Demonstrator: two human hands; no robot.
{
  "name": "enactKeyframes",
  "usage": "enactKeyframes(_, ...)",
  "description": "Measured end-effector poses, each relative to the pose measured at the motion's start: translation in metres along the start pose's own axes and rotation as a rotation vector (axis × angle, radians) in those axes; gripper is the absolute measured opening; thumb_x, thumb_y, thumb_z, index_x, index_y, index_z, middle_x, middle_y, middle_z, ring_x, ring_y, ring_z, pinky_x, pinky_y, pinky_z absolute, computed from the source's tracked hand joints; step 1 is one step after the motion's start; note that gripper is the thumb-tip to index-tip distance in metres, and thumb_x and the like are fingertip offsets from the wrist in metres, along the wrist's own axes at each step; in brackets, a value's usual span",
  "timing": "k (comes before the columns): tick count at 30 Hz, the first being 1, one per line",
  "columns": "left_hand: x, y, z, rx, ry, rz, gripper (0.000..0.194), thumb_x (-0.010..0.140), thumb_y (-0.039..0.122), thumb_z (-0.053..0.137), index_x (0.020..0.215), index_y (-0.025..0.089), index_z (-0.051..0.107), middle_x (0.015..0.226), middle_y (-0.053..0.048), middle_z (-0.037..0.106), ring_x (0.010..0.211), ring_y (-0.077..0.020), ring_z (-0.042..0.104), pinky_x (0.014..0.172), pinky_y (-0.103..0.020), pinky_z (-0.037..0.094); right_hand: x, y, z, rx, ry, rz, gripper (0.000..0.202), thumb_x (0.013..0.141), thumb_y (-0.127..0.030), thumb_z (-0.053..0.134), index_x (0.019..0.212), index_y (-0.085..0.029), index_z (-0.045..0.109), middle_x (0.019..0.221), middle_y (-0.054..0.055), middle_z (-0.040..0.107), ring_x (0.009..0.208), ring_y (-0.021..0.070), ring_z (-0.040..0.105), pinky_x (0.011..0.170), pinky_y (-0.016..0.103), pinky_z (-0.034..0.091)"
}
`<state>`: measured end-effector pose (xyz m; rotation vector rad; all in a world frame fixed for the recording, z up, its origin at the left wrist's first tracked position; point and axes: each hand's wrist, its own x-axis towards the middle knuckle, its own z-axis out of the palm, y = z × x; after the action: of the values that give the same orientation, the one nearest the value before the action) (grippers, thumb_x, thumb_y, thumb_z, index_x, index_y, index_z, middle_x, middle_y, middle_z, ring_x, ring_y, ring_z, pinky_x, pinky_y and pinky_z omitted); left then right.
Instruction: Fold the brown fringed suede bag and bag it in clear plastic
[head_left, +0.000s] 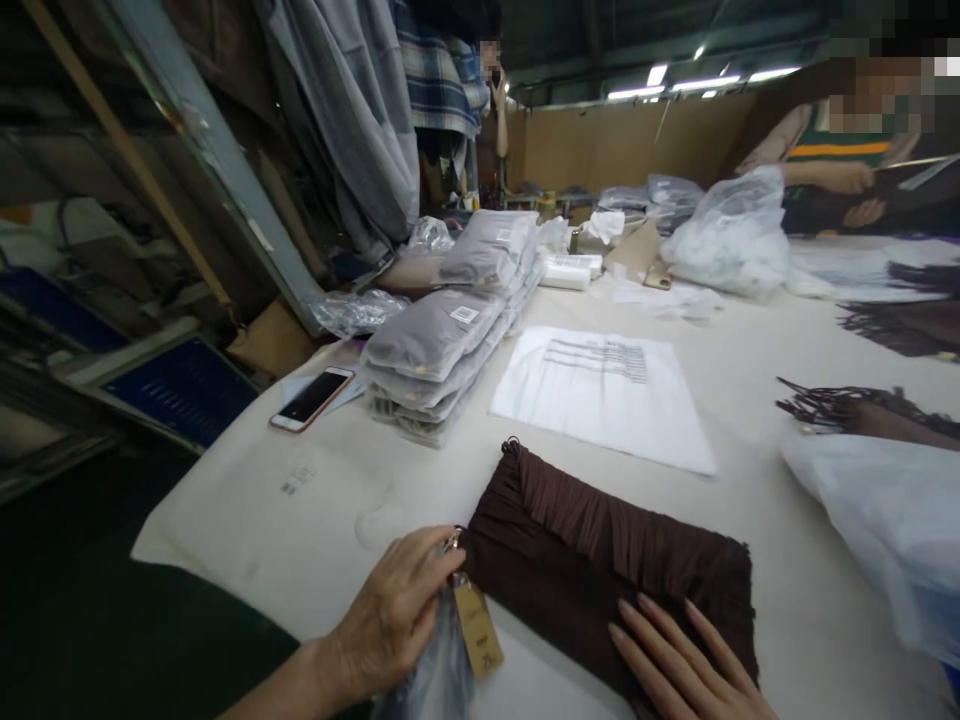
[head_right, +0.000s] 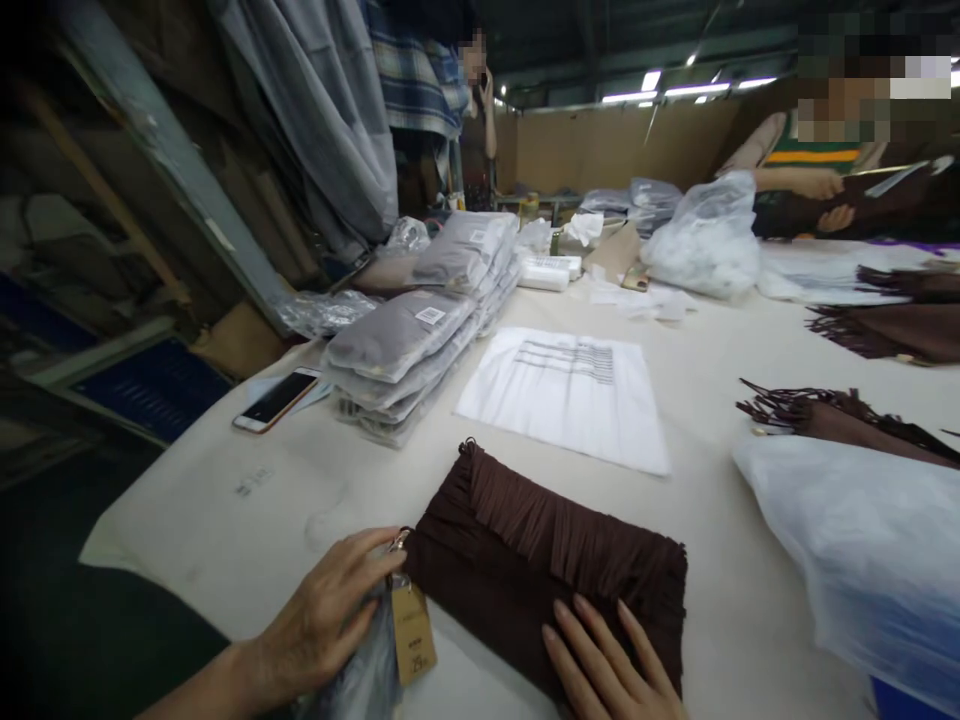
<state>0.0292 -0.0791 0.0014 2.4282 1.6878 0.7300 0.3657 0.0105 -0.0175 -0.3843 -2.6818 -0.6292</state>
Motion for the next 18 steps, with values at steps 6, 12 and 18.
enactKeyframes(6, 0.013, 0.013, 0.005, 0.149, -0.034, 0.215, 0.028, 0.076, 0.007, 0.042, 0.096, 0.019, 0.057, 0.116, -0.011, 0.048, 0.108, -0.0255, 0.046, 0.088, -0.042, 0.044, -0.004, -0.004, -0.001, -0.012, -0.047, 0.083, 0.037, 0.081, -0.023, 0.045, 0.115, -0.017, 0.06, 0.12, 0.007, 0.062, 0.108, 0.021, 0.059, 0.113, 0.041, 0.015)
enactKeyframes(12, 0.03, 0.009, -0.01, 0.204, -0.253, 0.278, 0.014, 0.076, 0.006, 0.047, 0.08, 0.018, 0.053, 0.09, -0.006, 0.055, 0.083, -0.0198, 0.051, 0.07, -0.032, 0.043, -0.006, -0.01, -0.005, 0.014, -0.032, 0.146, 0.041, 0.082, -0.029, 0.047, 0.12, -0.016, 0.056, 0.125, 0.006, 0.058, 0.116, 0.0195, 0.053, 0.108, 0.037, 0.026)
enactKeyframes(18, 0.03, 0.011, -0.028, -0.082, -0.281, 0.011, 0.024, 0.073, 0.005, 0.042, 0.086, 0.02, 0.055, 0.109, -0.007, 0.054, 0.1, -0.0197, 0.051, 0.086, -0.034, 0.043, -0.01, -0.011, 0.003, -0.005, -0.016, 0.132, 0.041, 0.083, -0.032, 0.048, 0.12, -0.016, 0.056, 0.125, 0.006, 0.059, 0.115, 0.0205, 0.053, 0.104, 0.037, 0.033)
